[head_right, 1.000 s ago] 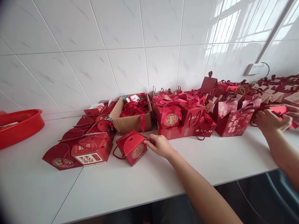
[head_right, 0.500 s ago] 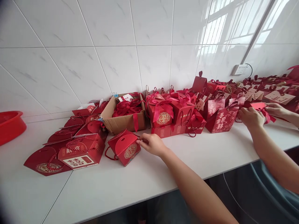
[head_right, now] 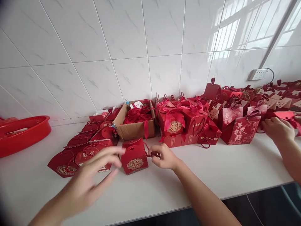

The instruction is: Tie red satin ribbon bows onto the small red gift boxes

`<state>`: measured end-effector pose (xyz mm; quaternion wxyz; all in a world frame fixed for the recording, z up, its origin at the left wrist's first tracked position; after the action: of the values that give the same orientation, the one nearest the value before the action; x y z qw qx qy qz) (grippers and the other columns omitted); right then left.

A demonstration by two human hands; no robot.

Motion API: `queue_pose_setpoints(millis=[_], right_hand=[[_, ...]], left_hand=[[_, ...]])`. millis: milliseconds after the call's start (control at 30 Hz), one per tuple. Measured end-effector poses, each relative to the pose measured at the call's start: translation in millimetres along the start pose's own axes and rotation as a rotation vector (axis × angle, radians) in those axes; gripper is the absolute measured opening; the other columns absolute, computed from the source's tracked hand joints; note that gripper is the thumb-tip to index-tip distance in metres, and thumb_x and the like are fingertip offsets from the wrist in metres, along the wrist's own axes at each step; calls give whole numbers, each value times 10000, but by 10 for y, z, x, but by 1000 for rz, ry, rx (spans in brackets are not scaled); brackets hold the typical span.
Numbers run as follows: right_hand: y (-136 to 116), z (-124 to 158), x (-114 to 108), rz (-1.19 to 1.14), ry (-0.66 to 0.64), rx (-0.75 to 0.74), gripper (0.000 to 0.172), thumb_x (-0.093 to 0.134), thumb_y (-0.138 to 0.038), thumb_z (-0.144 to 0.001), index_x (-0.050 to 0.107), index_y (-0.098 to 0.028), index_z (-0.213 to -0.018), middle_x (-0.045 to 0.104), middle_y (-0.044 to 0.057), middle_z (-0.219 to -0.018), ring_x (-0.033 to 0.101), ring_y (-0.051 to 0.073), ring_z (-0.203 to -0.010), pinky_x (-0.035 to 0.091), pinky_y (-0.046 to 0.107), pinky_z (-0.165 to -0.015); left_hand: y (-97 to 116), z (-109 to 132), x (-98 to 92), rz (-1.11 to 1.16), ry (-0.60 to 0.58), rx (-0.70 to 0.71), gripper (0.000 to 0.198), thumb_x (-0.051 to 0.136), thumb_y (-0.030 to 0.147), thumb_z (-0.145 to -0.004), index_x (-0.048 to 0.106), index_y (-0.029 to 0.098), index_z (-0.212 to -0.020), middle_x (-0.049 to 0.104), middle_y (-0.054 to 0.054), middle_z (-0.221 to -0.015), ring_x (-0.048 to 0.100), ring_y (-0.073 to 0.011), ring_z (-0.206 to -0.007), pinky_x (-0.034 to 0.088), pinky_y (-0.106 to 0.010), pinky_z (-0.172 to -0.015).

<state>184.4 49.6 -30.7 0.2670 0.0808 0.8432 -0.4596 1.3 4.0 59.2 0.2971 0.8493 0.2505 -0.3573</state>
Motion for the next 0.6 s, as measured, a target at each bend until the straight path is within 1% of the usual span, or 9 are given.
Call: queue_pose_setpoints(millis=[67, 100, 133, 233, 300, 367, 433, 533, 600], right_hand=[[-25, 7, 66, -46, -85, 9, 135, 473, -158, -709, 600, -177, -749, 609, 11, -654, 529, 130, -577, 421, 238, -552], [-31, 11, 101, -65, -126, 17, 120, 482, -178, -724, 602, -177, -723, 608, 9, -644, 533, 130, -577, 422, 235, -550], [-26, 17, 134, -79, -161, 30, 134, 483, -202, -747, 600, -176, -689, 598, 5, -619, 529, 128, -565, 419, 232, -543], [59, 36, 206, -98, -221, 106, 337, 371, -246, -855, 593, -174, -610, 548, -2, -528, 499, 116, -506, 405, 224, -511], [160, 45, 222, -82, -213, 177, 417, 306, -238, -890, 589, -176, -590, 538, -2, -498, 493, 114, -485, 396, 223, -504], [274, 41, 196, -38, -147, 249, 384, 356, -245, -877, 557, -180, -557, 517, -8, -473, 463, 110, -460, 362, 225, -489], [382, 25, 130, 10, -25, 322, 278, 441, -261, -838, 522, -191, -582, 462, -31, -444, 398, 104, -427, 305, 227, -461], [508, -9, 37, 20, 183, 424, 150, 411, -305, -848, 510, -212, -783, 404, -67, -460, 353, 108, -407, 262, 221, -433], [562, -52, -1, -2, 297, 474, 221, 328, -361, -884, 490, -212, -897, 401, -71, -489, 367, 116, -410, 282, 222, -432]], left_hand=[[-177, -120, 243, 31, -87, -66, 155, 548, 396, -844, 586, 251, -883, 529, -84, -1266, 496, -273, -1214, 484, -399, -940], [-307, -170, 363, 56, -99, -121, 177, 533, 402, -847, 563, 237, -903, 506, -94, -1287, 452, -281, -1261, 453, -422, -981], [-453, -208, 454, 86, -71, -186, 214, 520, 414, -852, 542, 224, -948, 484, -106, -1310, 417, -280, -1292, 410, -443, -1024], [-820, -209, 745, 254, -42, -366, 283, 479, 453, -863, 542, 218, -1008, 551, -103, -1234, 478, -255, -1242, 418, -412, -1017], [-945, -159, 871, 390, -34, -448, 345, 483, 453, -859, 523, 222, -1113, 568, -93, -1240, 508, -244, -1213, 430, -396, -1008], [-972, -117, 938, 530, -38, -488, 398, 505, 436, -846, 498, 230, -1186, 558, -80, -1283, 505, -241, -1222, 428, -388, -1013], [-945, -92, 987, 675, -77, -512, 408, 517, 426, -840, 503, 228, -1197, 557, -73, -1300, 521, -248, -1206, 444, -383, -995], [-898, -80, 1025, 842, -136, -532, 429, 539, 425, -833, 513, 212, -1205, 574, -76, -1296, 556, -260, -1166, 475, -365, -947], [-893, -82, 1030, 909, -151, -529, 439, 555, 419, -830, 522, 203, -1211, 572, -76, -1305, 536, -265, -1194, 459, -357, -965]])
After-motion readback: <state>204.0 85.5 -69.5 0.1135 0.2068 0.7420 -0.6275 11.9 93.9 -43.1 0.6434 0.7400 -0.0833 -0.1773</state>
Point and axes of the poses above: each hand's wrist, its own z-axis away from the middle knuckle, its own x-axis out of the palm, y = z × x, the point moved 9 cm from there along -z, towards the middle knuckle
